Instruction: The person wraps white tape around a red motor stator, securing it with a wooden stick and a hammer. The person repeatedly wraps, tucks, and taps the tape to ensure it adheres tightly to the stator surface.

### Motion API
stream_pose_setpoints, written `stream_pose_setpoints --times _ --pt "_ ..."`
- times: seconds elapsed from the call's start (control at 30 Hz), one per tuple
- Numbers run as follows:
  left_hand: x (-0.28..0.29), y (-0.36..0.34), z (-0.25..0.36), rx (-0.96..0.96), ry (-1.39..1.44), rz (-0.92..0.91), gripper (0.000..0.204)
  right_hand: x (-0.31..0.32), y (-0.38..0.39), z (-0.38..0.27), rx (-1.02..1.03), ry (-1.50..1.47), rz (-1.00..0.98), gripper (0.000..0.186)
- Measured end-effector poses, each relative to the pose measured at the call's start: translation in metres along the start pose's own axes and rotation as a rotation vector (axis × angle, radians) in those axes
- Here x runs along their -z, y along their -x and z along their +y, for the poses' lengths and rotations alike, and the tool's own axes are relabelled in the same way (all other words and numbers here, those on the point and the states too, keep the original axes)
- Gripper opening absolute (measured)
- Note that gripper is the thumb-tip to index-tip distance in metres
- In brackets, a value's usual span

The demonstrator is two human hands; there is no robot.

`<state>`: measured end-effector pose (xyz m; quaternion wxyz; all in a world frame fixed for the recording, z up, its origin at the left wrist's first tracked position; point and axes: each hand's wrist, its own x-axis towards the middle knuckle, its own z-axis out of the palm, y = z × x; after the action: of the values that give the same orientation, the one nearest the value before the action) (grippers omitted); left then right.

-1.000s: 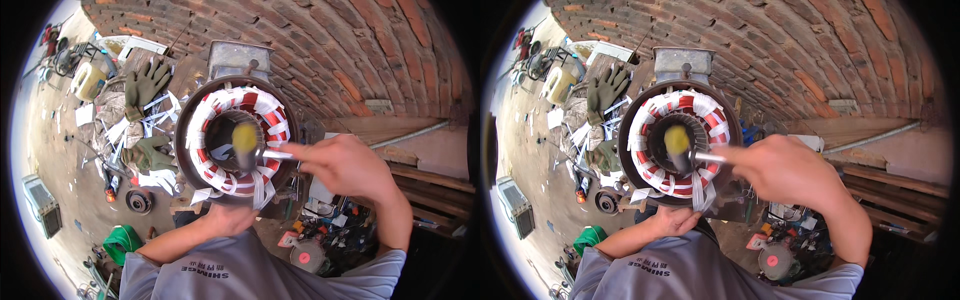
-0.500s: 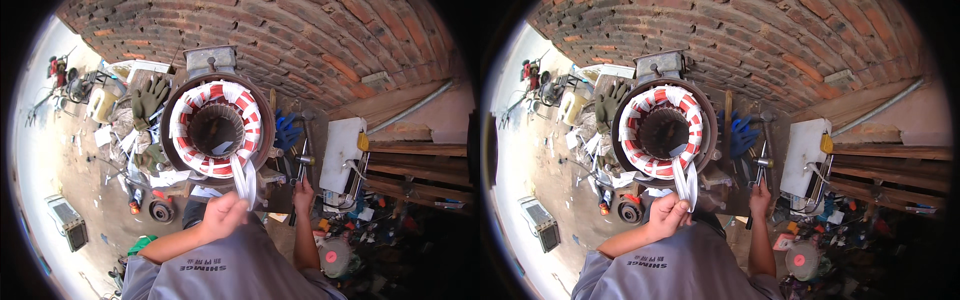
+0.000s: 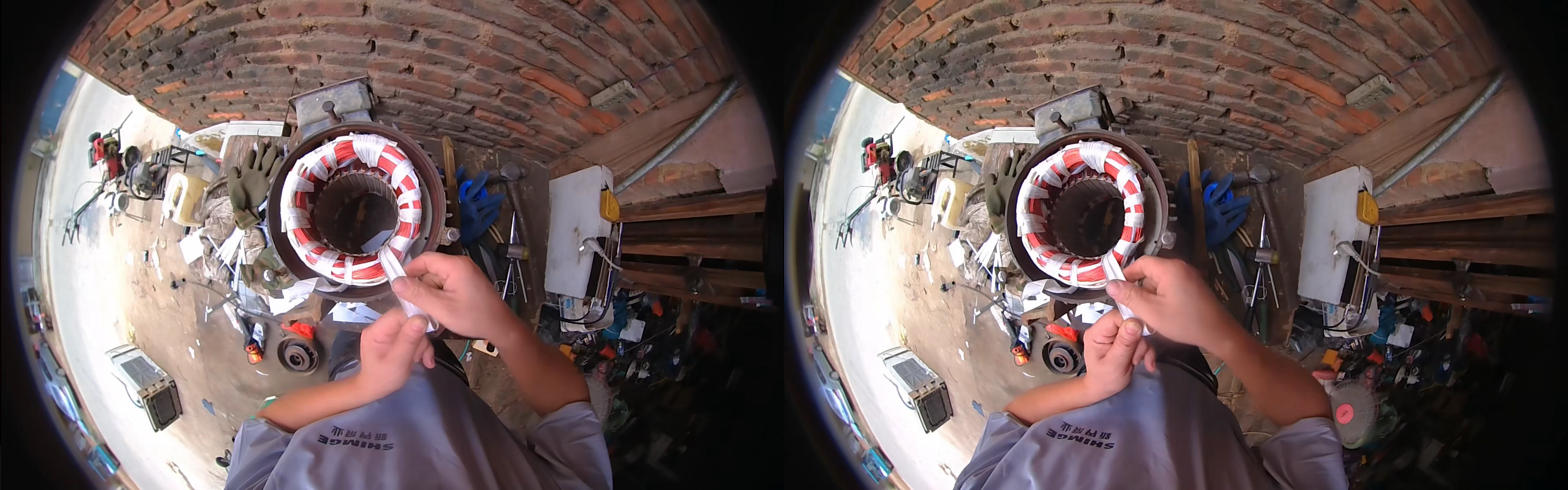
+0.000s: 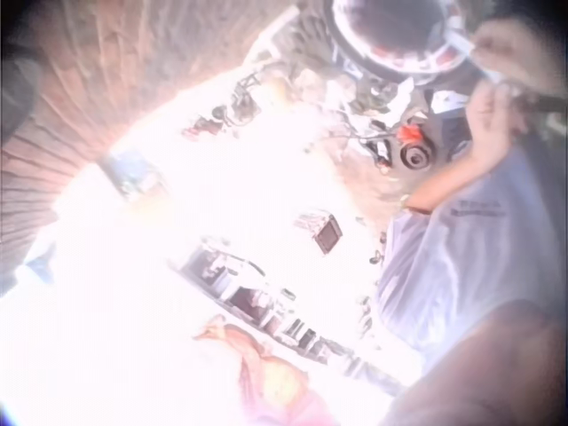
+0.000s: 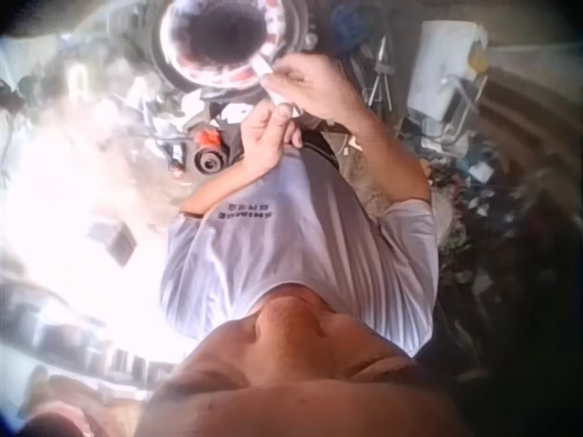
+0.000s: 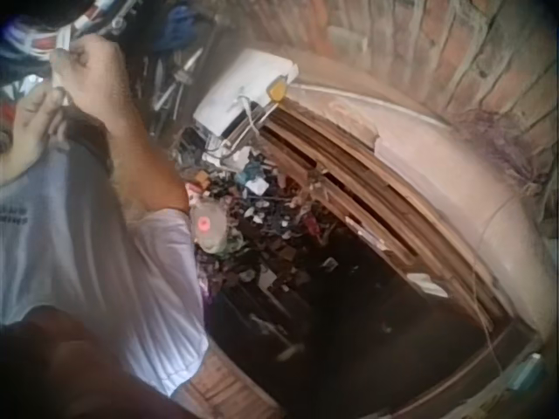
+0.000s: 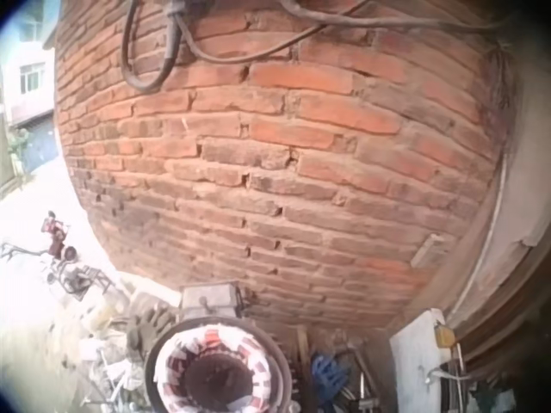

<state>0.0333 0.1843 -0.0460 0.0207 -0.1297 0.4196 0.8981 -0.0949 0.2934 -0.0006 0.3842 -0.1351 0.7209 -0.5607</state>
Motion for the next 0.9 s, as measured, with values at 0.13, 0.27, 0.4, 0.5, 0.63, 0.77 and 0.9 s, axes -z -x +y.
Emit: stream_pose_setpoints --times 0.13,0.27,0.4,0.5,0.63,0.77,0.9 --pt "0.002 0.003 0.005 0.059 -0.222 0.021 0.022 0.0 -0.005 0.012 -0.01 -0.125 -0.095 0.029" --pt "0.017 -0.014 0.116 -0.343 -1.437 -0.32 0.023 -0.003 0.005 0.023 -0.024 -0.149 0.035 0.037" --pt "0.011 -0.078 0.15 -0.47 -1.692 -0.593 0.047 -0.014 0.006 0.024 0.111 -0.228 0.031 0.035" --pt "0.026 -0.106 0.146 -0.36 -1.713 -0.802 0.048 -0.013 0.003 0.026 0.171 -0.146 0.011 0.033" --pt "0.026 -0.127 0.146 -0.317 -1.768 -0.979 0.044 -0.017 0.004 0.016 0.2 -0.133 0.092 0.03" --pt "0.036 -0.135 0.139 -0.381 -1.702 -1.01 0.035 -0.022 0.012 0.013 0.131 -0.056 0.152 0.026" --pt "0.029 -0.129 0.142 -0.403 -1.72 -0.959 0.033 -0.017 0.014 0.019 0.121 0.006 0.178 0.026"
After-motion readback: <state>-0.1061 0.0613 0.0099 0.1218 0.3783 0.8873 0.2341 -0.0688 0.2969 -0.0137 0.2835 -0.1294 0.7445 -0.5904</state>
